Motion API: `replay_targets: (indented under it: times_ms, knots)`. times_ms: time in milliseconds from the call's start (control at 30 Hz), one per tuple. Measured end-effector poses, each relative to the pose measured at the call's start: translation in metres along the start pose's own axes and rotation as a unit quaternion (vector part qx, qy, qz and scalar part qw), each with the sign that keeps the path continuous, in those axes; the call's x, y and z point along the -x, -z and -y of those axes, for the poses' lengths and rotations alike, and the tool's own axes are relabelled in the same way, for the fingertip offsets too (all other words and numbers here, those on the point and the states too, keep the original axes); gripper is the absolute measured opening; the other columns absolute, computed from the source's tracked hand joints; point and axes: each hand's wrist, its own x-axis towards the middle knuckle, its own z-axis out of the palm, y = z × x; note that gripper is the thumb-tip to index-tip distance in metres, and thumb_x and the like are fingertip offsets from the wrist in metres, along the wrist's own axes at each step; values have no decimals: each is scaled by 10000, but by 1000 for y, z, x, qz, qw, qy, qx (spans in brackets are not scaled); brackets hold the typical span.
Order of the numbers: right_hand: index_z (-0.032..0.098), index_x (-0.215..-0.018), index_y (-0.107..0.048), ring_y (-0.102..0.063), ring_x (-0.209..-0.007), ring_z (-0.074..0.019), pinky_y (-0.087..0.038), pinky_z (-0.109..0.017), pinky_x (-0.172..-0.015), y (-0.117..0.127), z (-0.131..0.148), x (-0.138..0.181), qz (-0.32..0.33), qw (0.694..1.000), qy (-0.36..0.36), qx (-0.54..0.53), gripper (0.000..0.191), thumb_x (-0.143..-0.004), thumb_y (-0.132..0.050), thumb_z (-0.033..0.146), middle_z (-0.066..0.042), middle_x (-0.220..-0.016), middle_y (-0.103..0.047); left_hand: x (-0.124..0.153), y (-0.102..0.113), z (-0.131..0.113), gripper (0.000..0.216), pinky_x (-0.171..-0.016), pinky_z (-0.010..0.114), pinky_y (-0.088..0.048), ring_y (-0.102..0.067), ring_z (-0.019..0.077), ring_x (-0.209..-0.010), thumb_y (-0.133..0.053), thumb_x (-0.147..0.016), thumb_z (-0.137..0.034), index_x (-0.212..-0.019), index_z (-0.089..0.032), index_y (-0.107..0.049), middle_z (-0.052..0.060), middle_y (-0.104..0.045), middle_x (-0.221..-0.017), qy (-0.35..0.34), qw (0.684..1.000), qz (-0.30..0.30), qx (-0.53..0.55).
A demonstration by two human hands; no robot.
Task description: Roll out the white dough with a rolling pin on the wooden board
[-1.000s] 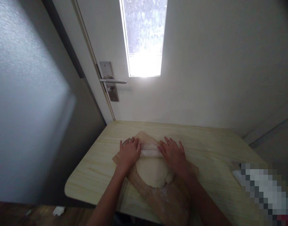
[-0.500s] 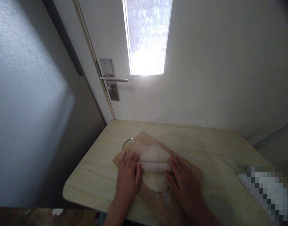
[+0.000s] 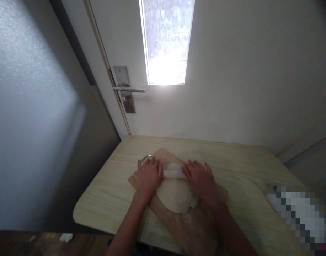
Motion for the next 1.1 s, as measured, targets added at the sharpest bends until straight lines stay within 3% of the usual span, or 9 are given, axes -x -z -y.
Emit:
replay_targets:
  times_ms: [167,333,467,600,733,900,1000,1100]
  knots:
    - [144,-1118,-490,-446,-1048,-214,-308,-397,-890,-7,-2,44,-22,997,24,-66,421,-844,-288,393,-92,-1143,-523,39,3,2,291,-907,551,-255,-321,304,-1154,-341,-814,-275,-937,-202,-594,38,-501,-1178,5,999,-14,50]
    - [161,-1211,-392,-380,-1123,-214,-286,-411,-917,-11,-3,68,-19,995,26,-99,459,-838,-292,408,-76,-1217,-461,60,-3,4,371,-933,462,-292,-232,279,-1205,-325,-819,-264,-1137,-153,-478,61,-438,-1238,-12,994,-67,81]
    - [146,-1198,-410,-368,-1135,-208,-271,-413,-925,-7,-4,45,2,996,32,-80,466,-845,-266,413,-88,-1225,-452,36,-5,0,365,-929,513,-248,-319,285,-1161,-320,-812,-265,-1121,-170,-490,71,-468,-1212,13,998,-44,32]
    - [194,-1062,-533,-392,-1114,-232,-151,-510,-943,-3,-4,1,6,1000,17,-15,398,-858,-257,395,-69,-1156,-521,-7,-7,-2,354,-945,561,-138,-456,240,-1050,-246,-842,-298,-995,-234,-558,38,-535,-1140,18,1000,4,0]
    - [174,-1004,-568,-423,-1087,-237,-218,-472,-918,1,-1,-21,8,1000,3,8,385,-857,-279,381,-92,-1120,-546,-26,-10,1,379,-918,528,-227,-449,249,-1064,-267,-831,-339,-1119,-210,-476,74,-471,-1210,29,998,48,2]
    - [180,-982,-572,-517,-965,-198,-236,-454,-922,4,-2,13,-6,998,27,-50,357,-852,-295,364,-74,-1006,-608,11,-1,2,352,-966,487,-182,-428,214,-1091,-275,-825,-263,-1055,-188,-530,55,-517,-1163,8,1000,23,19]
    - [173,-1050,-541,-479,-1031,-194,-233,-449,-938,5,-4,43,-20,994,35,-101,375,-845,-297,371,-81,-1092,-566,35,7,1,346,-982,439,-188,-456,183,-1063,-282,-810,-204,-1039,-166,-540,57,-560,-1106,7,999,26,41]
    - [177,-1075,-532,-428,-1094,-191,-221,-451,-950,5,-4,51,-12,992,29,-119,392,-851,-272,368,-73,-1136,-537,38,7,0,361,-981,444,-191,-423,190,-1099,-276,-810,-199,-1080,-150,-511,64,-539,-1135,8,999,19,34]
